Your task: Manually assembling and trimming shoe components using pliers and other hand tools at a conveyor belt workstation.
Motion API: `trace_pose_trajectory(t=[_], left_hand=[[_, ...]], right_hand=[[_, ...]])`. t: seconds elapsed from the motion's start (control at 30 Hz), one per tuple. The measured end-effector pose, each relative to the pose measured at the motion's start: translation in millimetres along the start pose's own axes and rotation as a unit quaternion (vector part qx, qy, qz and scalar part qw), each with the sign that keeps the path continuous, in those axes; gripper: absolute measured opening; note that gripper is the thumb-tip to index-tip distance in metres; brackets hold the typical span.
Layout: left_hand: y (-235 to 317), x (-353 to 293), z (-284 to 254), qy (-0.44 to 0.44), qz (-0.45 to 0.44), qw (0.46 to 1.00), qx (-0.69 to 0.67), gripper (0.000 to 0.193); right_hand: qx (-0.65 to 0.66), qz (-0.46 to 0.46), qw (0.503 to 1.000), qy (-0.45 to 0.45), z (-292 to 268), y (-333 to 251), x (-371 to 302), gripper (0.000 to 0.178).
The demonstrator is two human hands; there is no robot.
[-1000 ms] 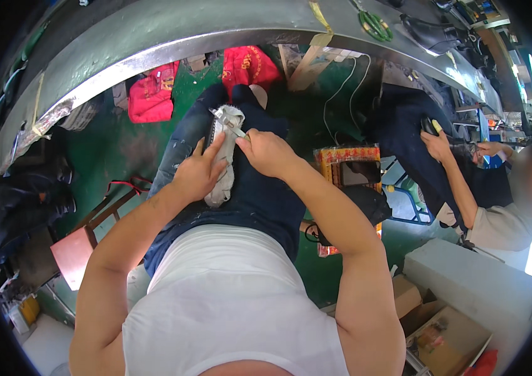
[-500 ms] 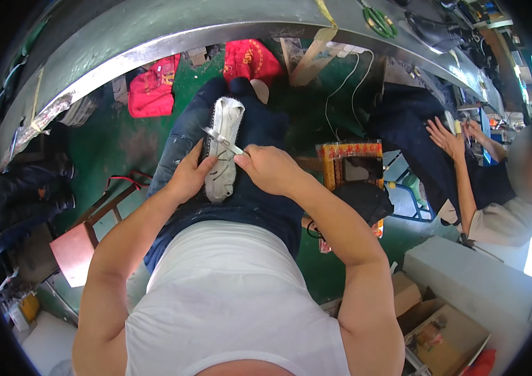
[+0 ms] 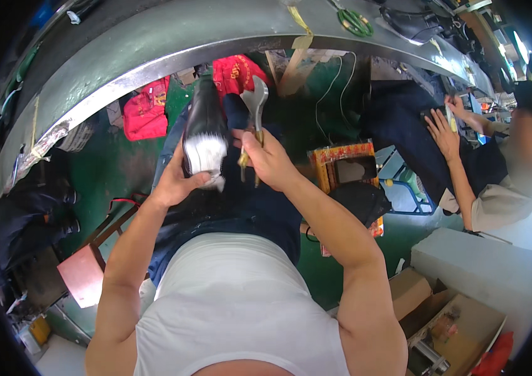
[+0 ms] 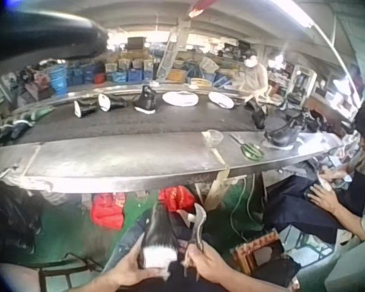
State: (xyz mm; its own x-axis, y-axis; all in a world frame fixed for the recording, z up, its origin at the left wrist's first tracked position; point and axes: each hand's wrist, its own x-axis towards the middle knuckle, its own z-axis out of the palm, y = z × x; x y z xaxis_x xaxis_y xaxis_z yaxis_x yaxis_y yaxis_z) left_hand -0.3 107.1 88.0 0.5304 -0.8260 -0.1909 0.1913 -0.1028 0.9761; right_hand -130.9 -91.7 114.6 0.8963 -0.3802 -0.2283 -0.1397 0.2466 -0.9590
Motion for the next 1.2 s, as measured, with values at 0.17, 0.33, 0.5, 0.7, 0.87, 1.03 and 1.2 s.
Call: trace_pose_trajectory(t=[0.17,0.33,0.5,0.7,0.87,1.03,1.2], left_hand=[[-25,7,-15,-0.122,0.038,0.991,0.043,0.126],[10,-1,-17,-0.13,-0.017,0.987,0.091,0.13],[50,-26,-16,-0.173,-0.087,0.967,-0.166,0.133],[62,-33,0,-0.101,-0.1,0.972,-0.188,0.106],[61,-34,13,0.026,-0.119,0.973,-0.195,0.053],[70,-51,-13,0.028,-0.127,0.953,-0.273,0.058],[122,-65,-49,0.09,0.065,0.954,-0.28,0.071]], right_hand=[[-0.089,0.039,0.993,-0.067,12,-1,-5,0.043],[-0.03,0.032,0.998,-0.047,14,9,-7,0.044],[-0.072,-0.043,0.995,-0.062,28,20,-12,0.049],[-0.1,-0.039,0.991,-0.075,34,16,-16,0.055],[-0.197,-0.007,0.975,-0.104,40,5,-27,0.059],[-0.165,0.018,0.977,-0.134,27,-20,-17,0.043],[-0.33,-0.176,0.927,-0.007,-1,-57,30,0.034]])
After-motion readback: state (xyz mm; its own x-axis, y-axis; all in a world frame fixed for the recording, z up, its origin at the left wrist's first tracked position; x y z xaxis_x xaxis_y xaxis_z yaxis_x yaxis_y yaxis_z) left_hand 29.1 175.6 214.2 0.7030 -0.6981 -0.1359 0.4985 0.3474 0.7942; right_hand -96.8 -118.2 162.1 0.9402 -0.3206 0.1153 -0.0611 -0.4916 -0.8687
